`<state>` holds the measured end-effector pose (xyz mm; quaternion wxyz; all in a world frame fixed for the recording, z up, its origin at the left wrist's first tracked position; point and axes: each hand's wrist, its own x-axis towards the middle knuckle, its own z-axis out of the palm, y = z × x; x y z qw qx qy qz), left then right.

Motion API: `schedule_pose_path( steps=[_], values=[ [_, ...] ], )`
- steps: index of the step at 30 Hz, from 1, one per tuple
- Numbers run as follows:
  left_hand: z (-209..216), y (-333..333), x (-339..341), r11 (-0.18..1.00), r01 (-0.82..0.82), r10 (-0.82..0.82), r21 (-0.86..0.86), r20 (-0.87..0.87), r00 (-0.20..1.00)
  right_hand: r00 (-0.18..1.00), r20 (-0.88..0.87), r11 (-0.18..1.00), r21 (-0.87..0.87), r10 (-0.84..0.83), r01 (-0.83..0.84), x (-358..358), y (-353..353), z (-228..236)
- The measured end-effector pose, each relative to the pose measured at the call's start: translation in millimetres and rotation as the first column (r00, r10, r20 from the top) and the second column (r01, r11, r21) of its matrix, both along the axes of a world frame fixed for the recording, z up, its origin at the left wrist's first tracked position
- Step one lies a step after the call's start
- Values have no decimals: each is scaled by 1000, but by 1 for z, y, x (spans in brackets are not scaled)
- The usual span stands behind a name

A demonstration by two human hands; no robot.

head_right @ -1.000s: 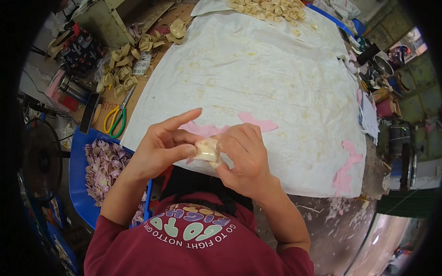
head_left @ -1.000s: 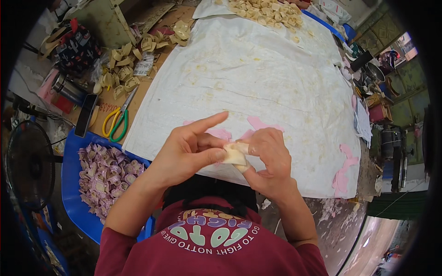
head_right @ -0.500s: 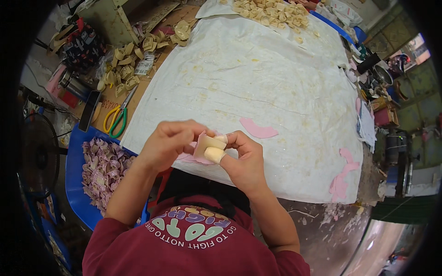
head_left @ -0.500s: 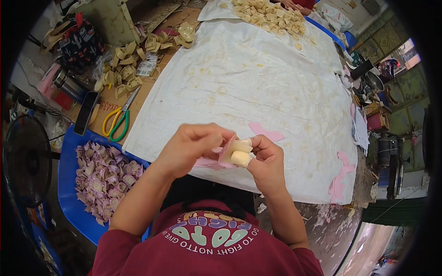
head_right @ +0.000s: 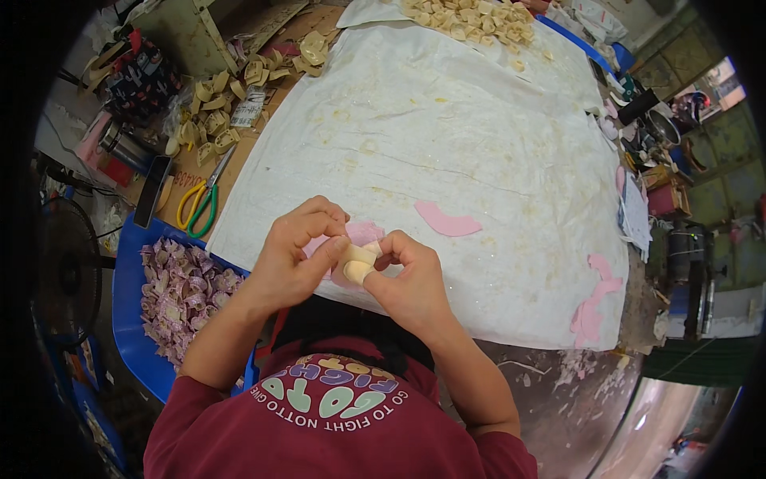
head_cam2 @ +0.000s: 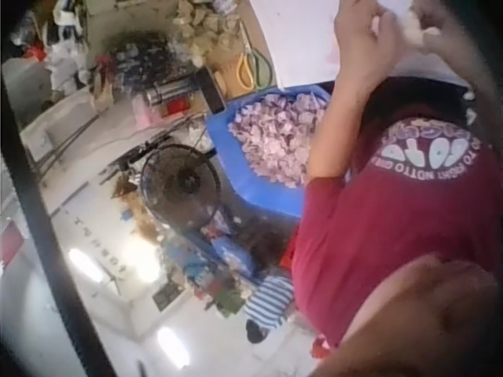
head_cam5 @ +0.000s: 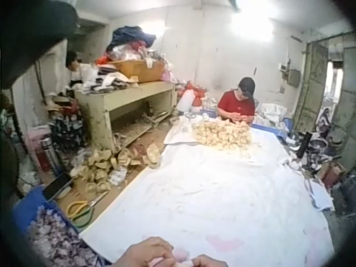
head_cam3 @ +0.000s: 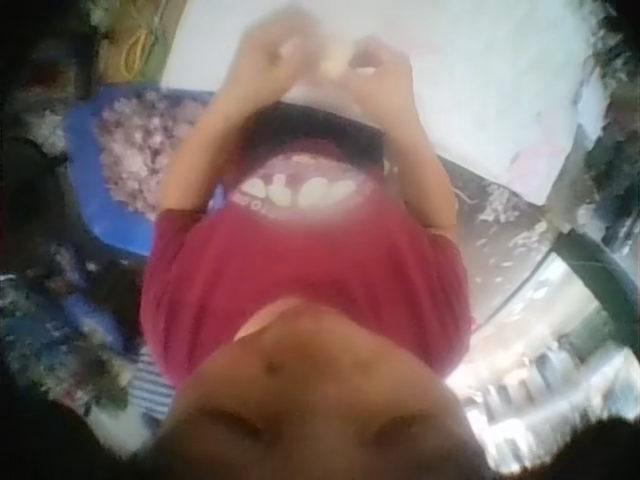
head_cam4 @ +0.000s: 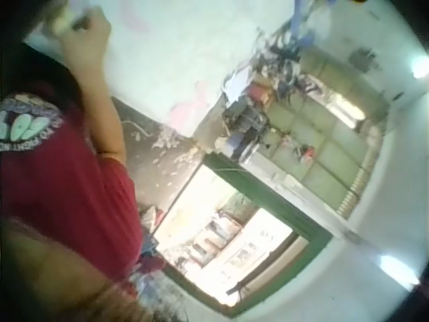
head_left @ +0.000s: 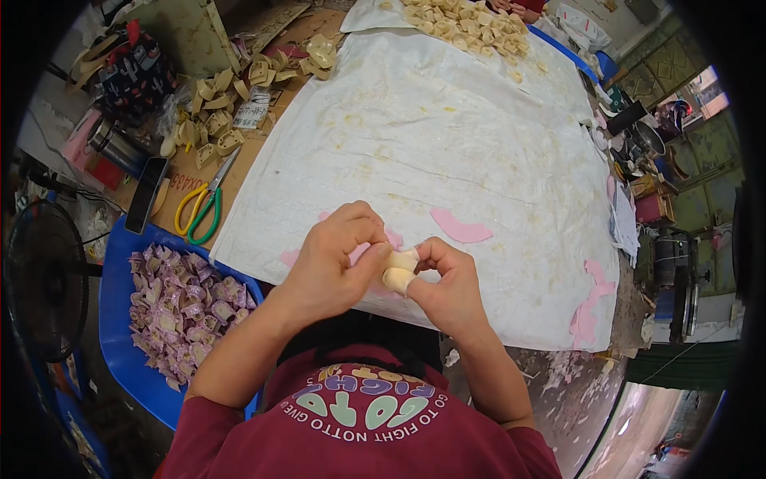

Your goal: The person wraps small beige objects in pink paper wrappers by hand. They pick up a wrapper and an object, fold the wrapper around the object, and place the wrapped item into a blue bin. The process is repeated continuously throughout the clip.

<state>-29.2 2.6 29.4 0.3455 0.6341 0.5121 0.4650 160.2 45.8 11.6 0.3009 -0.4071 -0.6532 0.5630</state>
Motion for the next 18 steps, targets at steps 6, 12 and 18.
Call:
schedule_pose_path(
  steps=[6, 12, 18],
  values=[
    [-9, -21, 21, 999, 33, -14, -27, 523, 852, 996, 87, 904, 425, 6, -43, 8, 1, 15],
    [-10, -33, 18, 937, -86, -60, 339, 397, 916, 957, -278, 791, 567, -79, 230, 11, -3, 24],
    [2, -32, 17, 861, -3, -68, 508, 120, 990, 782, -613, 948, -304, -115, -98, 19, -16, 13]
  ],
)
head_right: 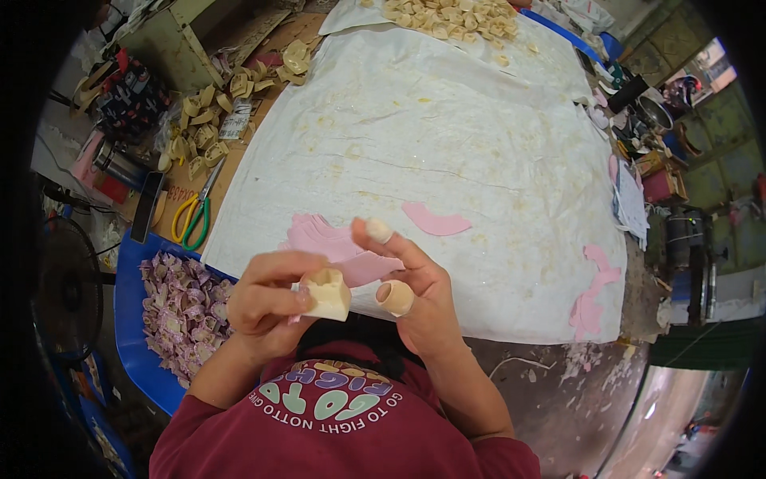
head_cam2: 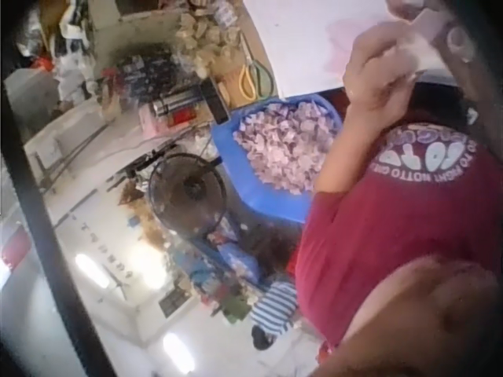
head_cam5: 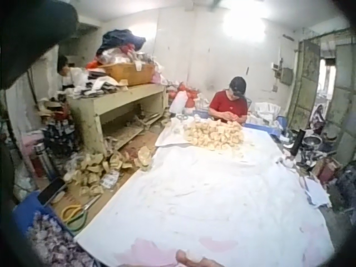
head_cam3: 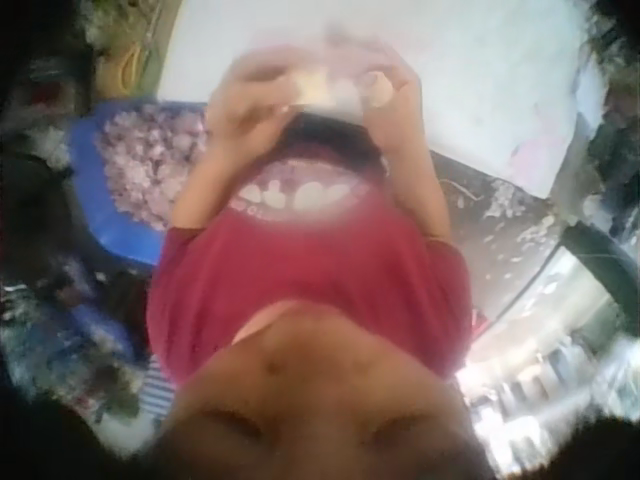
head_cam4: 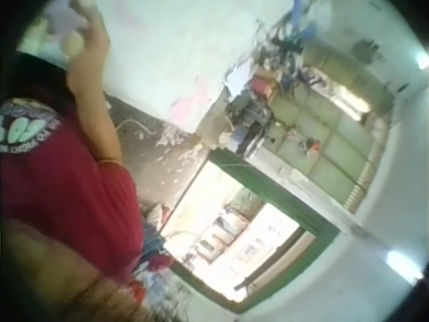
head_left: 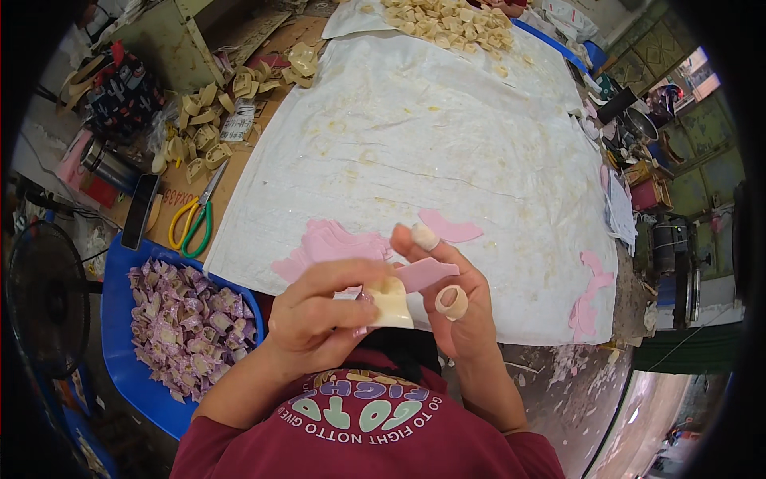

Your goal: The person wraps small beige objects in pink paper wrappers by hand. They pick up a wrapper and an object, fold the wrapper around the object, and place the wrapped item into a blue bin. The process is repeated continuously throughout the clip.

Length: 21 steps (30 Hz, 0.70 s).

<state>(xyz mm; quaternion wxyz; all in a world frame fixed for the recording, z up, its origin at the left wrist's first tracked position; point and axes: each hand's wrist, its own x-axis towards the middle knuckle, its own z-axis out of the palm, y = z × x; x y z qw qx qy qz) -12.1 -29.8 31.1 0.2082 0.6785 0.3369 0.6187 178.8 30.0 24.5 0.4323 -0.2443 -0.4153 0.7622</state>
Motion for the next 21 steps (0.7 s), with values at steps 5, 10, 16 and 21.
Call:
schedule_pose_path(
  steps=[5, 10, 16, 21],
  values=[
    [11, 9, -5, 994, 1, 14, 112, -133, 991, 995, -97, 999, 27, 35, -33, 7, 2, 1],
    [6, 16, -6, 989, -88, 118, 117, -291, 949, 999, 30, 999, 20, -42, 42, 2, -7, 10],
    [-8, 22, 7, 966, -218, 254, 139, -347, 903, 921, 309, 927, 356, -235, 117, -14, -11, 13],
    [-21, 22, 5, 959, -284, 273, -8, -253, 928, 860, 456, 833, 549, -230, -68, -20, 1, 10]
  ],
)
